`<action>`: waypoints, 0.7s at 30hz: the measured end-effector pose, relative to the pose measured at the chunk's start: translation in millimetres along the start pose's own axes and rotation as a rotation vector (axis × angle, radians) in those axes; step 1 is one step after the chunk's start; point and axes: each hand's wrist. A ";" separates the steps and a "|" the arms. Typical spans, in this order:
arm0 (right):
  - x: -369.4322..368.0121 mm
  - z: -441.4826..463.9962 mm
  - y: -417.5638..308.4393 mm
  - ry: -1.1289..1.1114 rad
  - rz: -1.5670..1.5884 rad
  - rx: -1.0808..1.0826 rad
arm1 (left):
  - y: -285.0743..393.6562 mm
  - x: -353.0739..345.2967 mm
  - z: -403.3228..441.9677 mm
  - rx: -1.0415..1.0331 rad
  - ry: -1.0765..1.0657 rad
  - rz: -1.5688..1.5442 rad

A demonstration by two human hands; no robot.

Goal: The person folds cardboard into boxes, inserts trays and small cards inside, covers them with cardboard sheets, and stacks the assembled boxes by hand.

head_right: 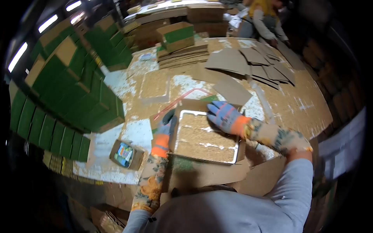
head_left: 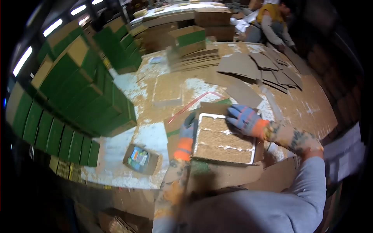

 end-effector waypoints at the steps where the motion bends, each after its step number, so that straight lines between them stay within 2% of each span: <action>1: 18.9 -2.6 -13.6 0.057 -0.152 0.005 | 0.3 0.0 0.0 -0.002 0.012 -0.005; 3: 28.3 -6.1 -38.9 -0.391 0.120 -0.120 | 6.2 2.4 -0.9 -0.024 -0.047 0.120; 4: 14.1 -3.6 -41.8 -0.510 0.152 -0.073 | -3.1 11.0 -3.6 -0.243 -0.107 -0.048; 5: 0.7 -0.1 -41.5 -0.629 0.173 -0.034 | -9.5 32.5 -10.9 -0.235 0.022 0.060; 7: -3.6 16.5 -43.4 -0.659 0.169 -0.039 | 0.4 70.6 -29.1 -0.173 0.284 0.270; 8: 0.6 21.3 -45.3 -0.677 0.197 -0.052 | -8.4 98.5 -42.0 -0.230 0.553 0.427; 9: 0.7 20.4 -46.0 -0.696 0.237 -0.084 | -17.5 132.6 -62.5 -0.196 0.730 0.727; 10: -5.3 18.9 -38.9 -0.619 0.340 -0.028 | -26.5 168.6 -82.8 0.061 0.759 0.818; 11: -13.9 18.6 -34.2 -0.655 0.370 -0.040 | -35.8 204.9 -102.1 0.327 0.746 0.916; 12: -22.0 20.0 -31.3 -0.684 0.404 -0.073 | -28.2 216.0 -114.9 0.616 0.617 1.093; 13: -25.6 21.6 -28.1 -0.691 0.433 -0.088 | -76.4 252.5 -128.6 0.527 0.603 1.135; 14: -57.3 21.1 -22.5 -0.660 0.462 -0.114 | -31.1 209.7 -127.8 0.645 0.369 1.303; 15: -80.5 26.1 -17.7 -0.679 0.508 -0.109 | -42.0 219.3 -123.4 0.657 0.310 1.400; 16: -90.9 40.6 -6.1 -0.812 0.535 0.029 | -62.7 235.4 -123.6 0.681 0.296 1.454; 17: -82.1 45.9 -7.7 -0.824 0.477 0.035 | -77.5 251.1 -122.4 0.706 0.293 1.499; 18: -83.6 43.0 -4.7 -0.816 0.524 0.055 | -88.7 260.9 -121.4 0.750 0.281 1.547; 19: -87.4 44.0 -0.5 -0.797 0.564 0.091 | -66.1 232.6 -123.3 0.558 0.294 1.561; 20: -69.9 44.2 3.5 -0.754 0.532 0.101 | -58.0 220.9 -118.3 0.686 0.340 1.631; 21: -43.9 38.8 8.5 -0.711 0.491 0.127 | -60.5 222.4 -120.3 0.660 0.399 1.583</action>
Point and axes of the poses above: each hand's wrist, its own z-axis towards the middle knuckle, its own x-axis out of the back of the hand, y = z × x, and after that the axes turned 12 degrees about -y, right-handed
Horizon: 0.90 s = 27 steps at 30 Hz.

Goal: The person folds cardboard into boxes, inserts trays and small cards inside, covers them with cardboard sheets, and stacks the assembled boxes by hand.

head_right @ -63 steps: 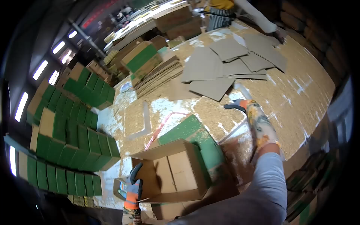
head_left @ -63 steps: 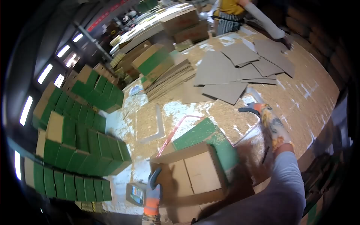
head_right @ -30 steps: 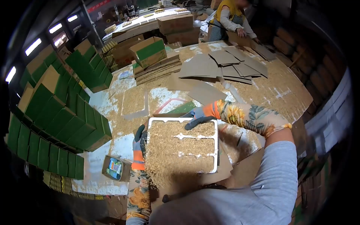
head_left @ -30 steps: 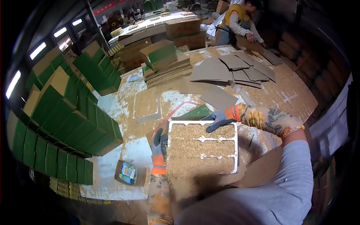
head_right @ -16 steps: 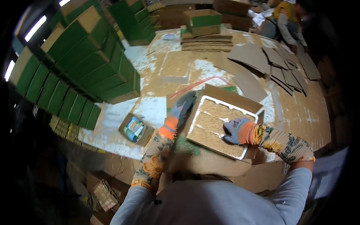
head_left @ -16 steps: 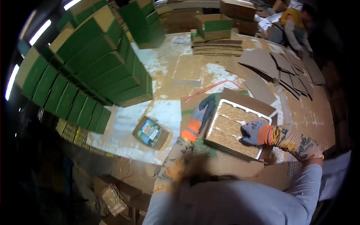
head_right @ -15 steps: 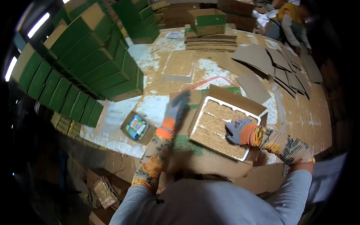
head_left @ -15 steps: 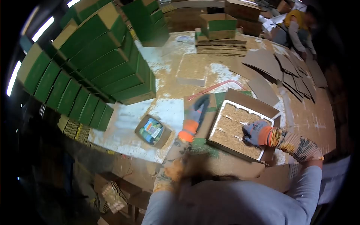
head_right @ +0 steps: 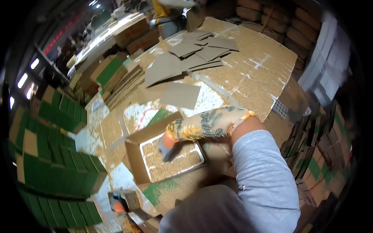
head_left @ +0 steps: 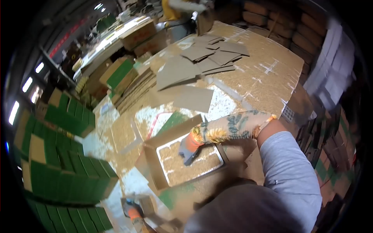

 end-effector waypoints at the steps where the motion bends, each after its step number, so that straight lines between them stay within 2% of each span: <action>1: 12.9 -28.2 1.3 0.222 0.205 0.129 | -13.3 -9.5 7.0 -0.015 -0.030 0.020; 2: 26.0 -55.6 8.4 0.439 0.400 0.273 | -31.5 -23.2 19.7 0.043 -0.047 -0.034; 3: 33.3 -76.7 23.3 0.692 0.476 0.329 | -48.9 -42.0 28.4 0.076 -0.001 -0.066; 4: 42.7 -101.9 41.0 0.816 0.618 0.231 | -59.3 -50.1 31.2 0.087 -0.025 -0.125; 5: 36.3 -78.5 93.9 1.025 0.892 0.369 | -48.5 -33.5 19.9 0.096 -0.045 -0.123; 7: 29.2 -71.5 178.9 0.934 0.699 -0.349 | -17.7 4.6 -2.3 0.141 -0.059 -0.112; 8: 12.9 -53.0 217.2 0.866 0.555 -0.552 | -3.9 13.7 -7.0 0.111 0.141 0.047; 9: -2.2 -41.1 259.5 0.585 0.536 -0.625 | 11.2 24.7 -9.9 0.081 0.336 0.212; 10: -9.3 -38.2 284.7 0.421 0.482 -0.634 | 46.6 65.4 -17.2 0.108 0.214 -0.479; 11: -16.5 -27.2 299.8 0.514 0.467 -0.738 | 49.1 57.9 -6.6 -0.175 0.365 -0.907; 12: -23.2 -13.7 309.2 0.604 0.447 -0.840 | 128.8 113.9 -43.8 -0.327 0.509 -0.889; 13: -29.8 2.6 318.0 0.610 0.426 -0.942 | 188.1 155.9 -76.6 -0.395 0.437 -0.987; 14: -33.3 21.0 321.2 0.613 0.405 -1.040 | 205.0 156.1 -90.4 -0.548 0.239 -1.116; 15: -28.3 31.8 316.5 0.591 0.391 -1.000 | 231.8 145.8 -93.0 -0.877 0.097 -1.216; 16: -20.2 32.8 311.5 0.621 0.343 -0.951 | 260.0 182.7 -99.5 -1.085 0.013 -0.385; 17: -15.4 35.2 308.5 0.649 0.297 -0.907 | 285.6 194.7 -113.6 -1.071 -0.089 -0.043; 18: -11.9 38.9 309.7 0.628 0.282 -0.890 | 291.8 190.5 -114.7 -1.055 -0.050 0.124; 20: -10.8 35.9 311.9 0.343 0.424 -0.829 | 290.5 195.9 -102.1 -0.968 0.060 -0.089; 21: -32.4 41.9 323.4 0.540 0.406 -0.743 | 271.2 179.7 -87.2 -0.943 0.067 -0.232; 22: -27.0 31.8 322.8 0.568 0.468 -0.586 | 254.6 162.4 -76.4 -0.911 0.073 -0.378; 23: -15.0 11.9 311.7 0.586 0.524 -0.429 | 256.1 160.0 -79.1 -0.696 -0.242 -0.605; 24: -12.4 -2.7 291.6 0.955 0.565 -0.399 | 240.0 125.3 -71.1 -0.631 -0.523 -1.082; 25: 12.1 -24.4 264.7 0.847 0.845 -0.520 | 231.3 101.1 -68.9 -0.613 -0.538 -1.095; 26: 25.4 -49.1 221.5 1.149 0.424 -0.302 | 223.3 82.1 -67.5 -0.812 -0.435 -0.999; 27: 38.8 -73.8 178.3 1.426 -0.094 -0.198 | 217.6 72.1 -65.8 -1.014 -0.322 -0.894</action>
Point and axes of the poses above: each hand's wrist, its own z-axis towards the middle knuckle, its own x-axis out of the back of the hand, y = z × x, and after that the axes turned 12 degrees about -y, right-handed
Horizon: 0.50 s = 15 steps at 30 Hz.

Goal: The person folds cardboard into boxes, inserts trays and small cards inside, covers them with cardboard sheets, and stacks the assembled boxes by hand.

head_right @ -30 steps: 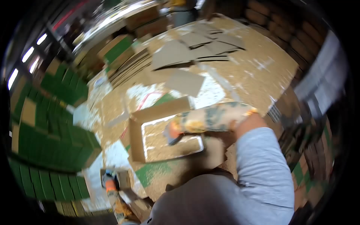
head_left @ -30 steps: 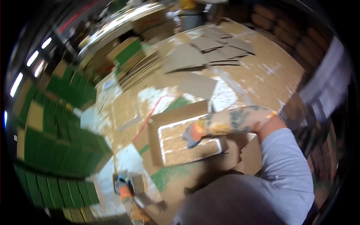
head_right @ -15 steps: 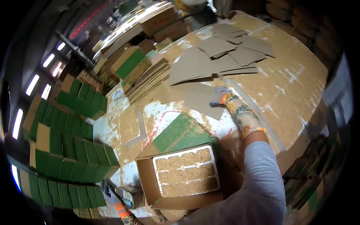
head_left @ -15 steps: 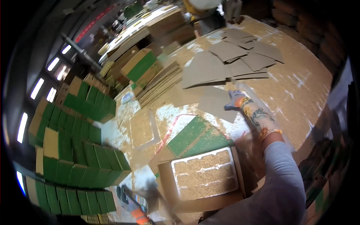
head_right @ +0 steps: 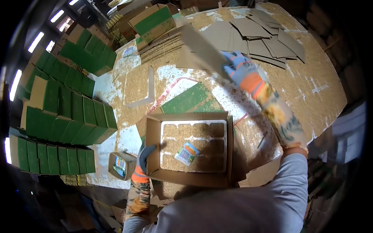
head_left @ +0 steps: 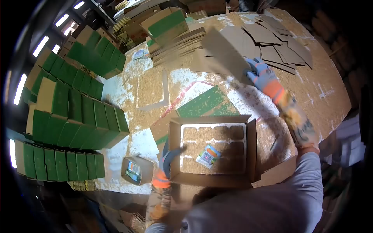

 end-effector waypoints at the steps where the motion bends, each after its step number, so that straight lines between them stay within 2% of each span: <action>1: 48.6 9.0 -74.9 -0.068 -0.005 0.018 | -2.8 -2.9 1.0 -0.008 0.007 -0.016; 2: 65.5 6.9 -115.8 -0.283 -0.086 0.123 | -3.4 -6.1 7.7 -0.087 0.115 0.069; 3: 60.1 -5.5 -146.0 -0.391 -0.284 0.347 | -4.6 -6.8 12.6 -0.167 0.220 0.159; 5: 14.8 -63.5 -186.0 -0.950 0.084 0.041 | -8.0 -6.9 14.5 -0.015 0.158 -0.273; 7: -10.2 -101.7 -199.2 -1.202 -0.042 0.239 | 7.2 -3.1 12.0 -0.065 0.196 -0.238; 10: -14.7 -103.5 -211.2 -1.315 0.064 0.275 | -6.6 -2.5 5.7 -0.100 0.208 -0.195; 11: -5.8 -96.7 -210.7 -1.313 0.044 0.272 | -6.8 -3.5 6.0 -0.122 0.233 -0.164; 13: 26.7 -84.5 -208.6 -0.843 0.380 0.406 | -6.8 -5.1 7.4 -0.164 0.286 -0.100; 15: 75.6 -74.9 -201.6 -0.350 0.209 0.225 | -36.2 4.4 8.0 0.061 0.023 -1.734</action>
Point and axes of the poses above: each hand's wrist, its own z-axis towards the middle knuckle, its own x-axis out of the back of the hand, y = z × x, and after that the axes turned 12 degrees about -y, right-handed
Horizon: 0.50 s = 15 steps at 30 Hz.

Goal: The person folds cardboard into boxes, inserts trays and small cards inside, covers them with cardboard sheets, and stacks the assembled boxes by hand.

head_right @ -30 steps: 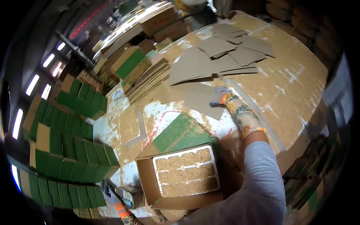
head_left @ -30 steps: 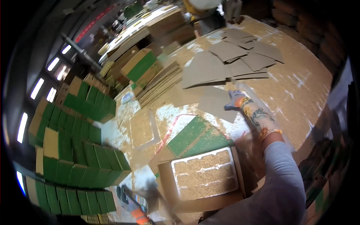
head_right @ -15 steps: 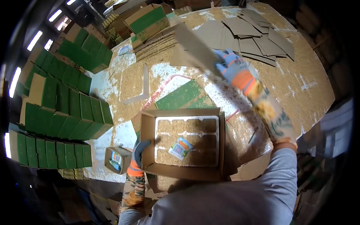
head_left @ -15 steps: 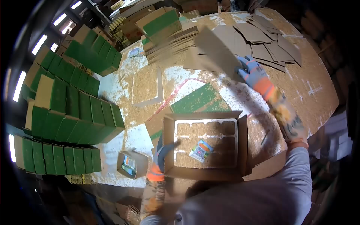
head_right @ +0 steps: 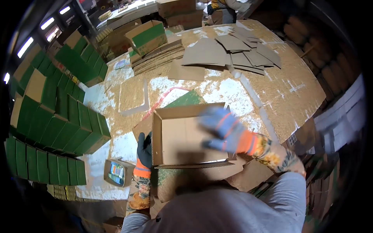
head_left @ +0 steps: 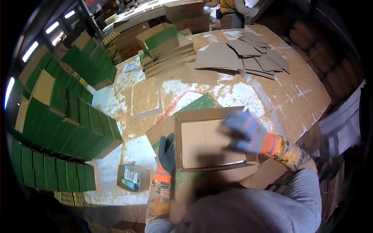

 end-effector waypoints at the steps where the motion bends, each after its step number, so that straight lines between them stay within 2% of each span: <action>1: -5.9 -18.0 12.4 0.265 0.239 -0.263 | 2.9 -30.3 -2.4 0.094 -0.160 0.027; 2: -21.2 -43.2 33.0 0.535 0.479 -0.518 | -6.0 -23.0 -1.4 0.101 -0.174 0.025; 4: -52.2 -119.2 84.3 0.146 1.529 -0.829 | -28.9 -0.5 -3.7 0.141 0.010 0.393; 5: -75.6 -126.7 71.0 0.114 1.721 -0.756 | -26.8 -22.6 -1.5 0.097 -0.008 0.835; 6: -94.1 -127.0 55.8 0.071 1.911 -0.674 | -23.5 13.7 11.8 0.397 -0.015 1.131; 8: -107.7 -110.8 39.2 0.063 1.637 -0.823 | -29.3 -14.7 23.6 0.466 0.189 1.610; 9: -118.7 -101.8 32.7 0.075 1.436 -0.895 | -36.6 -14.7 25.4 0.462 0.196 1.614; 10: -136.5 -94.9 35.3 0.138 1.111 -0.919 | -42.7 -13.0 26.8 0.315 0.086 1.479; 12: -142.7 -101.2 42.7 0.167 1.129 -0.911 | -39.4 -28.0 35.8 0.170 -0.009 1.350; 14: -135.8 -115.6 62.1 0.151 1.364 -0.953 | -26.5 -72.0 50.5 0.226 -0.072 1.329; 15: -151.5 -138.1 85.8 0.312 1.473 -0.926 | -32.3 -61.5 61.1 0.203 -0.013 1.288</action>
Point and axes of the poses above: each hand's wrist, its own z-axis towards the middle knuckle, its own x-axis out of the back of the hand, y = z × x, and after that the axes turned 12 degrees about -y, right-handed
